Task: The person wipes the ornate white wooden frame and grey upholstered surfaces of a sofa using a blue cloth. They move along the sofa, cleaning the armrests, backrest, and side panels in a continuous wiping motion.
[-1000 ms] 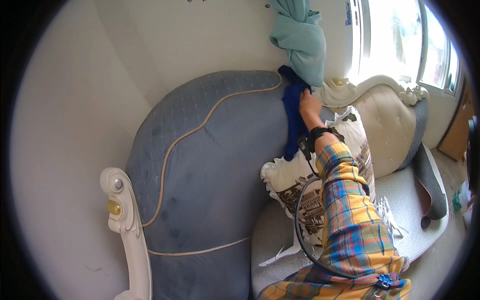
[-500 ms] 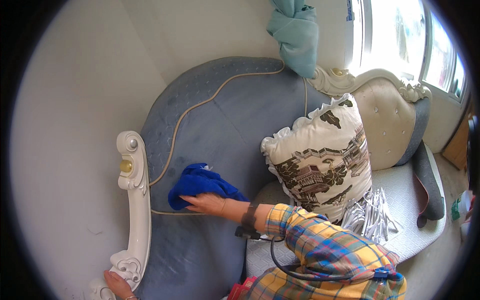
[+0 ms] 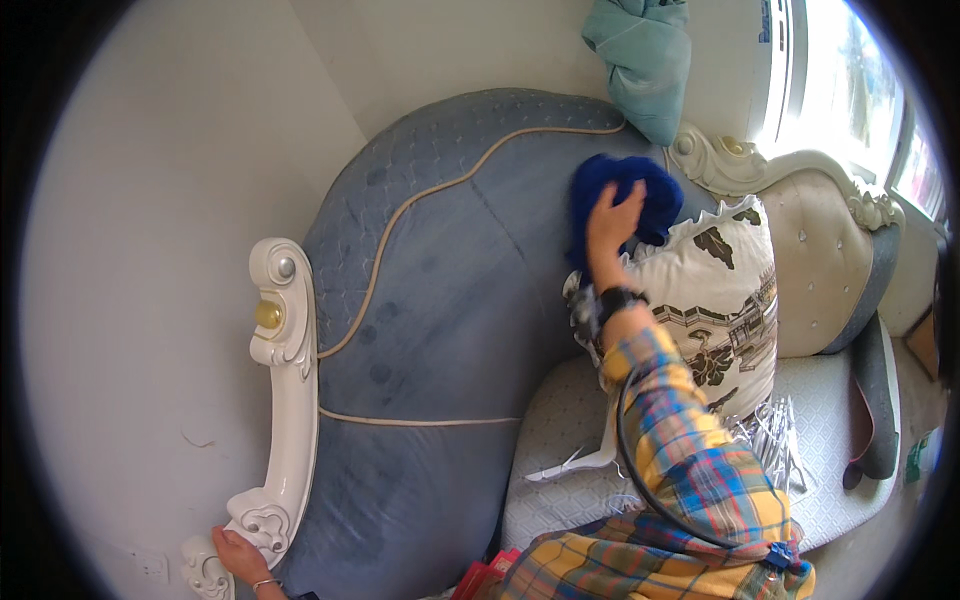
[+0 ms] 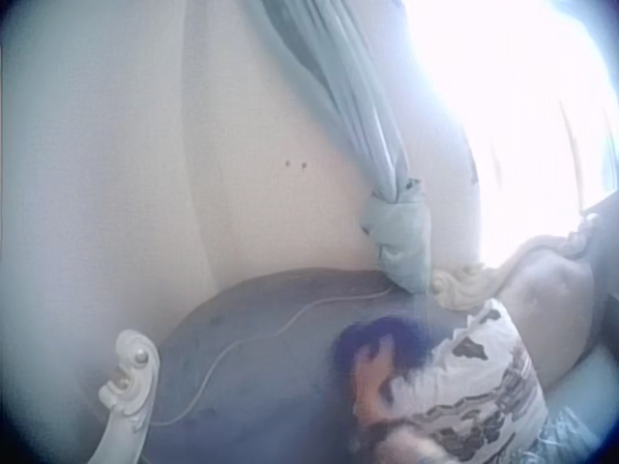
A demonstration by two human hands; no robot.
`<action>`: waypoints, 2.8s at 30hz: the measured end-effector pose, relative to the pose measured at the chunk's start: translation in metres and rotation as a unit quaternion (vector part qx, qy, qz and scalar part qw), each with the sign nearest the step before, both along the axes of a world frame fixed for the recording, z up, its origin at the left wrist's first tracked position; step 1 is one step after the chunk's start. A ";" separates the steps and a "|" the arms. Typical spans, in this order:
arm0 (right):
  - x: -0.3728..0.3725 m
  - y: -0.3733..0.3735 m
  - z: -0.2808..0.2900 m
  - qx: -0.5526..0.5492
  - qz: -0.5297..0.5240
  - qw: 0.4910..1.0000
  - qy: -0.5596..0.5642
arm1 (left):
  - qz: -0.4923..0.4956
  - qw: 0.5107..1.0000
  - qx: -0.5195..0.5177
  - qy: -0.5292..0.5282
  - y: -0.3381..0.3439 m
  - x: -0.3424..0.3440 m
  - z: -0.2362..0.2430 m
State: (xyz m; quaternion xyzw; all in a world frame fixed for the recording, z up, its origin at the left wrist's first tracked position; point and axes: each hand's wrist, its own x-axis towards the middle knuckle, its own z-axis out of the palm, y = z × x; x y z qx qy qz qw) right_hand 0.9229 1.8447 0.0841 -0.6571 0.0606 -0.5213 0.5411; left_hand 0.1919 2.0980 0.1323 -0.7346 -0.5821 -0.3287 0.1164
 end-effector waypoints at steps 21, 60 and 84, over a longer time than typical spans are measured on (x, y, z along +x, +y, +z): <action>-0.009 0.022 0.025 -0.188 0.164 0.965 -0.078 | -0.037 0.999 0.016 0.020 0.033 -0.025 -0.008; -0.183 0.175 0.117 -0.509 0.502 0.610 -0.341 | -0.068 0.997 0.042 -0.024 -0.003 -0.002 -0.001; -0.126 0.330 0.188 -0.606 0.600 0.509 -0.118 | -0.057 0.991 0.120 -0.009 -0.011 0.010 0.002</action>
